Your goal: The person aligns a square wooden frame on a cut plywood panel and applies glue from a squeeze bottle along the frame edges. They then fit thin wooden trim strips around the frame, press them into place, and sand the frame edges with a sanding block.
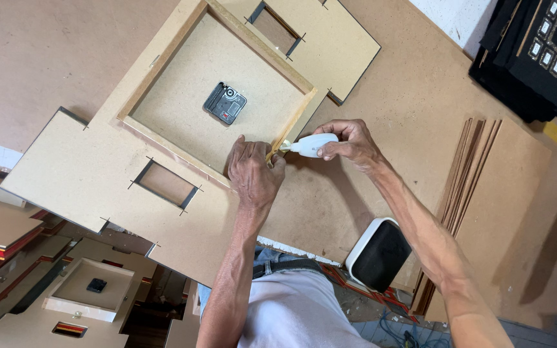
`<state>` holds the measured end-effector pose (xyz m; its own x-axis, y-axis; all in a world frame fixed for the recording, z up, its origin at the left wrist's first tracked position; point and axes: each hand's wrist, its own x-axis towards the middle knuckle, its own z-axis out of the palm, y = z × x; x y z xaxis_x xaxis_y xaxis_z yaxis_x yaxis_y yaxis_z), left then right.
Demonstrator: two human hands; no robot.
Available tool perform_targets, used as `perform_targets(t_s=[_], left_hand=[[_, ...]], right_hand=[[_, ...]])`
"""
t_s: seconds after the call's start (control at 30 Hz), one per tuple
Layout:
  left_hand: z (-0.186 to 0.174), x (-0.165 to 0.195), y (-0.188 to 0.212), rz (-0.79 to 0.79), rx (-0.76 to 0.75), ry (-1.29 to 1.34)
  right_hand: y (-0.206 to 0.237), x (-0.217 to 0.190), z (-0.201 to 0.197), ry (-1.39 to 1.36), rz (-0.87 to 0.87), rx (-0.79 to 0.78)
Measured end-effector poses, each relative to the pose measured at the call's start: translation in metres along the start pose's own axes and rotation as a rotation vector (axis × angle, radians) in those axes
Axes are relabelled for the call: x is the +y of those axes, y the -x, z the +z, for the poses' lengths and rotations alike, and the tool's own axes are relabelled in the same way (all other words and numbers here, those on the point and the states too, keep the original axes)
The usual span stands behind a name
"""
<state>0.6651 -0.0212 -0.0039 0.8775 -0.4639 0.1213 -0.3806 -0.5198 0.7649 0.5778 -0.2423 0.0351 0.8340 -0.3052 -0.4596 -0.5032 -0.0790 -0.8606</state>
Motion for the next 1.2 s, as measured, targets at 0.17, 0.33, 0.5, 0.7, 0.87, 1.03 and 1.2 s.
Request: perform_targets(t_s=[0.17,0.33,0.5,0.7,0.87,1.03,1.2], left_hand=[[0.0,0.0,-0.001,0.005,0.025,0.032],[0.0,0.001,-0.002,-0.012,0.025,0.032],[0.002,0.0,-0.003,-0.016,0.025,0.019],[0.001,-0.002,-0.004,-0.027,0.016,0.046],[-0.004,-0.001,-0.007,-0.052,-0.018,-0.022],[-0.006,-0.001,-0.009,-0.07,0.009,-0.091],[-0.003,-0.006,-0.006,-0.065,-0.001,-0.112]], right_hand=[[-0.008,-0.002,0.001,0.134,-0.024,-0.02],[-0.014,-0.002,0.003,0.145,-0.016,-0.056],[-0.015,-0.004,0.004,0.169,-0.026,-0.066],[-0.017,-0.006,0.003,0.22,-0.04,-0.051],[-0.02,-0.007,-0.004,0.233,-0.055,-0.046],[-0.022,-0.006,-0.011,0.197,-0.058,-0.024],[-0.024,-0.008,-0.013,0.193,-0.043,-0.007]])
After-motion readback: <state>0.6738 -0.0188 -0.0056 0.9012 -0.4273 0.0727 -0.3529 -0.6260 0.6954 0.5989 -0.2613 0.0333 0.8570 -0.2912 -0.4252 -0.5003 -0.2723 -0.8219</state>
